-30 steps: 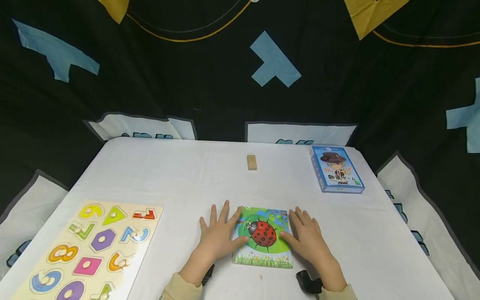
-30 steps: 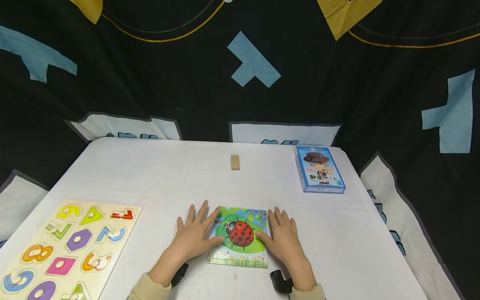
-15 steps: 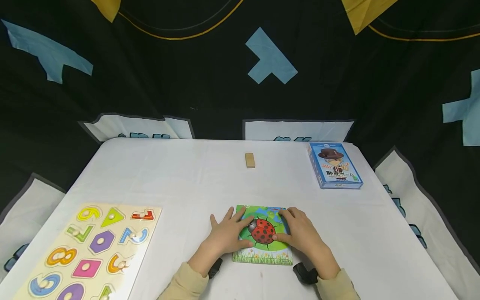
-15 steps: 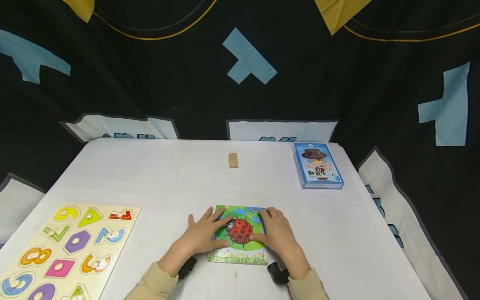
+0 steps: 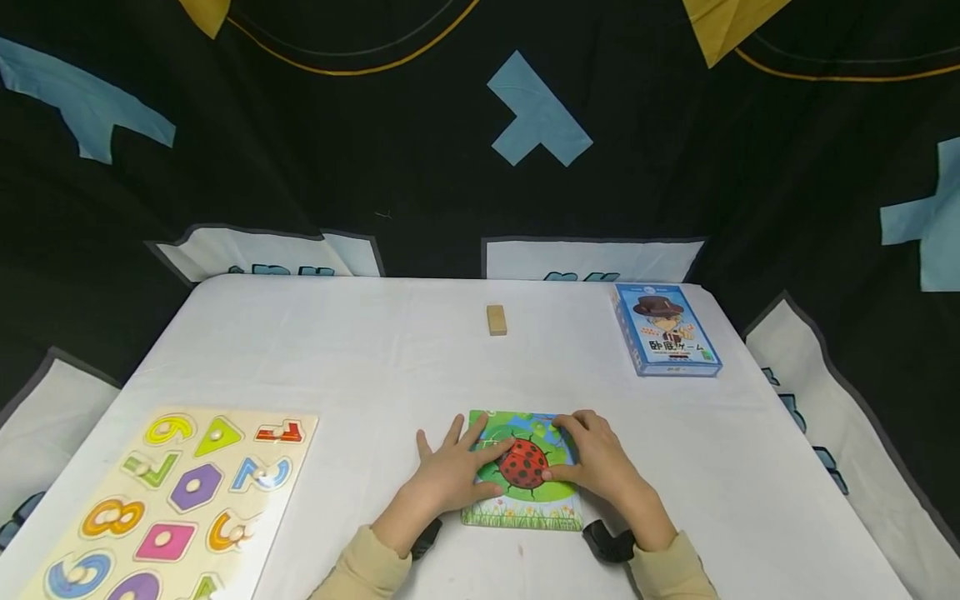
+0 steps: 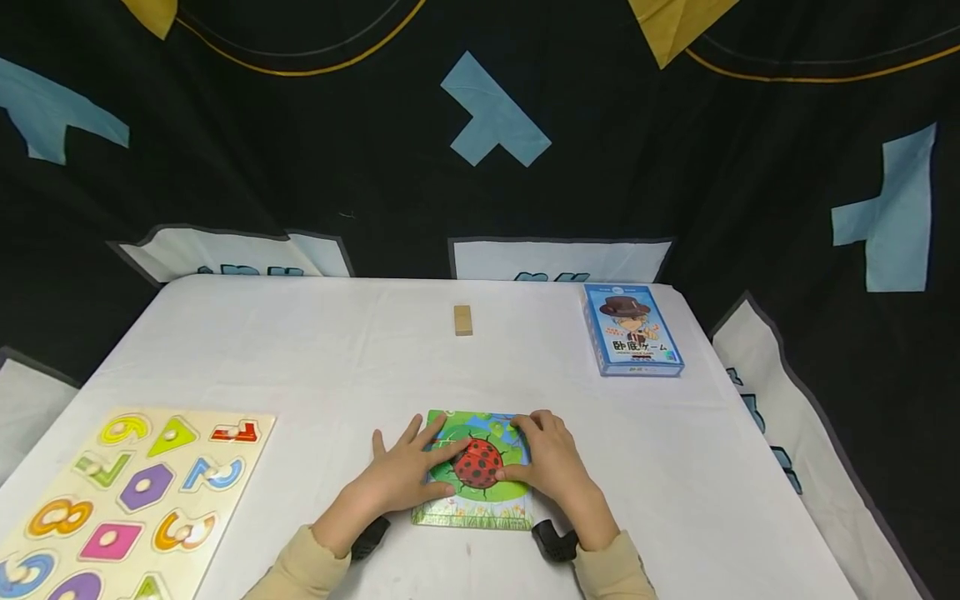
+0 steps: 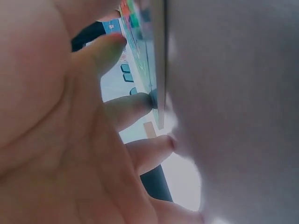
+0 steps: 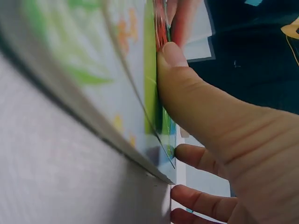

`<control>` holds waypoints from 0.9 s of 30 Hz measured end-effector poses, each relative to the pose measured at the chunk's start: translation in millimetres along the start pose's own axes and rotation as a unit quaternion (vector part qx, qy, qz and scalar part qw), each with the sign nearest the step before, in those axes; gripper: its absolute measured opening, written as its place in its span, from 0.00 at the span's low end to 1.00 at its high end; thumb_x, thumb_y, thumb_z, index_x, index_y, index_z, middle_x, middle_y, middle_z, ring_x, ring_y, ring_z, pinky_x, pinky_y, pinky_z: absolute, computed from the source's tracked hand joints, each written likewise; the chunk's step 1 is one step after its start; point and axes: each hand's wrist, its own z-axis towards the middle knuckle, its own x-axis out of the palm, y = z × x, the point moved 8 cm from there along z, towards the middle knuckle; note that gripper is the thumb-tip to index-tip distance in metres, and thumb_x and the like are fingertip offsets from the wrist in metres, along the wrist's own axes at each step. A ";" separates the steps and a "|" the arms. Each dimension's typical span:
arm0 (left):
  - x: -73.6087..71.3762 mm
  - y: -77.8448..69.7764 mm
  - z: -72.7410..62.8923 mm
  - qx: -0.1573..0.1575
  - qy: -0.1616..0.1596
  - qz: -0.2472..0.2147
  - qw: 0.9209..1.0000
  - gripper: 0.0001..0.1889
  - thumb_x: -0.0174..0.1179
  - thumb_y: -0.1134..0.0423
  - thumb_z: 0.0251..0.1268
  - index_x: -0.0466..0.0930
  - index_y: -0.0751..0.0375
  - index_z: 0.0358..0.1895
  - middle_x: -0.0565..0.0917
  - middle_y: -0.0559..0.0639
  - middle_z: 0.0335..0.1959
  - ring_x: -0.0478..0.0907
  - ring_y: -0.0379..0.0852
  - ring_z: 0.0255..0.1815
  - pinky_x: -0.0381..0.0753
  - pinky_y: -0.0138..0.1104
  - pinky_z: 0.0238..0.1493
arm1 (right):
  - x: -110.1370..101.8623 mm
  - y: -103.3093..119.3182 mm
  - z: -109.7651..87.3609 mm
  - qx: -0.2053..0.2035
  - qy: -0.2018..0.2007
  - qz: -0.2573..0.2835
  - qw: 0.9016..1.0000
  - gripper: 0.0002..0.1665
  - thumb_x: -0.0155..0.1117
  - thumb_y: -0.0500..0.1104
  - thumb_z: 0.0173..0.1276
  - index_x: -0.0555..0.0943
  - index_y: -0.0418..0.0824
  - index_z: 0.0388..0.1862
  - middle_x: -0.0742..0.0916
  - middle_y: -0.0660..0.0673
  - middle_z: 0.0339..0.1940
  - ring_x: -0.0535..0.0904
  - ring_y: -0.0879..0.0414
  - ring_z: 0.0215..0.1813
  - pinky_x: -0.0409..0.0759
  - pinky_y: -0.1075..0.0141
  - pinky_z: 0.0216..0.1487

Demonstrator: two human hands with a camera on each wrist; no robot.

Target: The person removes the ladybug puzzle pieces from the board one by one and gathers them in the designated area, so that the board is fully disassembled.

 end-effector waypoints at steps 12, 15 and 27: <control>0.7 -3.1 0.3 0.005 0.013 -0.001 1.000 0.31 0.56 0.40 0.55 0.63 0.34 0.65 0.51 0.55 0.71 0.44 0.64 0.68 0.41 0.72 0.49 | -0.3 -2.3 -1.4 -0.003 0.005 0.011 1.000 0.42 0.75 0.56 0.42 0.74 0.40 0.56 0.71 0.32 0.57 0.64 0.36 0.59 0.63 0.43 0.54; 0.7 -3.1 -0.4 0.003 0.016 -0.002 1.000 0.31 0.56 0.40 0.55 0.63 0.34 0.65 0.50 0.55 0.71 0.44 0.64 0.68 0.41 0.72 0.49 | 0.2 -3.7 -0.7 -0.008 0.001 0.014 1.000 0.40 0.75 0.56 0.42 0.74 0.42 0.54 0.71 0.33 0.56 0.65 0.36 0.57 0.63 0.42 0.53; -0.7 -3.2 -1.6 -0.003 0.019 -0.010 1.000 0.31 0.56 0.41 0.55 0.63 0.34 0.65 0.50 0.56 0.71 0.43 0.65 0.68 0.40 0.72 0.49 | 1.9 -8.9 0.7 0.020 -0.005 0.055 0.998 0.35 0.77 0.53 0.40 0.74 0.46 0.47 0.68 0.32 0.56 0.60 0.34 0.59 0.58 0.39 0.53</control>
